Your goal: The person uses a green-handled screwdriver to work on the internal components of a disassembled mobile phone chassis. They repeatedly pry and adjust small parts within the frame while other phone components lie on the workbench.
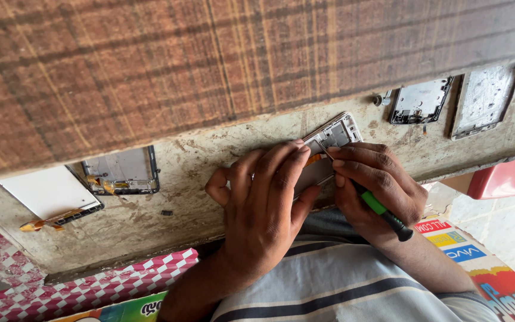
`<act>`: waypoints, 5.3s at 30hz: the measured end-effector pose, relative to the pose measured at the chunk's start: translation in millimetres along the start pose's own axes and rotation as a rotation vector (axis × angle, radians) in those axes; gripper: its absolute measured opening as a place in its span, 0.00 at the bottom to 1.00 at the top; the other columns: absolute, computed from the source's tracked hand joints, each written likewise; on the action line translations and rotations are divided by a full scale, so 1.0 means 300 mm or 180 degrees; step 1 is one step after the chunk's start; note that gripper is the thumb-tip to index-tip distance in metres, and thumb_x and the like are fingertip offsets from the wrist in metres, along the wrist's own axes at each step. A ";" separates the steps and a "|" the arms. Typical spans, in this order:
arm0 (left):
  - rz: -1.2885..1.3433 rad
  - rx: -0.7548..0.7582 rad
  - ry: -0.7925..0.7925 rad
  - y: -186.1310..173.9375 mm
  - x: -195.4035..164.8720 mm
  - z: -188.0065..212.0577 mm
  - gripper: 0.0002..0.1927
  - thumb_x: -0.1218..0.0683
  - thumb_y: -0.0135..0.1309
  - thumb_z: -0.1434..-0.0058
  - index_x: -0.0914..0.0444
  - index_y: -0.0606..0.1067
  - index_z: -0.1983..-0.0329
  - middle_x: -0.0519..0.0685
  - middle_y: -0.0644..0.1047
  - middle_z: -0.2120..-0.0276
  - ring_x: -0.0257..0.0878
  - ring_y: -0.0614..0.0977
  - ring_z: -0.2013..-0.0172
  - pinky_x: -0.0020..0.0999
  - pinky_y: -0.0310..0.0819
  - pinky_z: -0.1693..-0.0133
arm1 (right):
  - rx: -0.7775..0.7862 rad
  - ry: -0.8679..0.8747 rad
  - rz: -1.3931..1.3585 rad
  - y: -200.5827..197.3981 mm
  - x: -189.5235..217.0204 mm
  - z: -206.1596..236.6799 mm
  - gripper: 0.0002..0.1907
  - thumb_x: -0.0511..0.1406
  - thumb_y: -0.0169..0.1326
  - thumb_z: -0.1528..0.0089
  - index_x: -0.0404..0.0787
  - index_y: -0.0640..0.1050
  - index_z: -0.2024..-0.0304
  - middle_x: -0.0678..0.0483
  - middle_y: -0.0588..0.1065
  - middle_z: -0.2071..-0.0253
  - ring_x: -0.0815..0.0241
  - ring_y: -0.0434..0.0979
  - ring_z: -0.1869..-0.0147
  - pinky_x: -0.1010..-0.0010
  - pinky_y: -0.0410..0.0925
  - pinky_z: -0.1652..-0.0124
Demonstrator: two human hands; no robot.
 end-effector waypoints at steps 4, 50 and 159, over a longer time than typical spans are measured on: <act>-0.0051 -0.0030 0.0017 -0.005 -0.002 0.000 0.34 0.55 0.70 0.41 0.64 0.69 0.34 0.49 0.75 0.39 0.48 0.74 0.41 0.44 0.64 0.39 | 0.0016 0.0016 0.0014 0.001 0.002 0.003 0.11 0.21 0.60 0.36 0.32 0.77 0.53 0.42 0.79 0.51 0.49 0.84 0.50 0.66 0.76 0.50; -0.0072 -0.0200 0.0104 -0.019 -0.006 0.005 0.35 0.54 0.72 0.42 0.65 0.69 0.35 0.49 0.76 0.41 0.46 0.75 0.41 0.43 0.62 0.40 | 0.0137 -0.0099 -0.0062 0.003 0.012 -0.005 0.10 0.21 0.59 0.38 0.32 0.77 0.55 0.42 0.80 0.52 0.47 0.83 0.48 0.65 0.76 0.50; -0.0392 0.0121 0.0128 -0.028 -0.022 0.003 0.41 0.49 0.71 0.46 0.63 0.66 0.31 0.50 0.73 0.39 0.45 0.74 0.41 0.51 0.57 0.43 | 0.0150 -0.0334 -0.0069 0.003 0.031 -0.024 0.12 0.21 0.60 0.40 0.32 0.78 0.55 0.43 0.80 0.51 0.49 0.84 0.49 0.63 0.77 0.49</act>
Point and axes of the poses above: each hand's wrist, its own z-axis away from the middle knuckle, its own y-axis out of the palm, x = y × z, the point moved 9 cm from there along -z, towards the middle knuckle
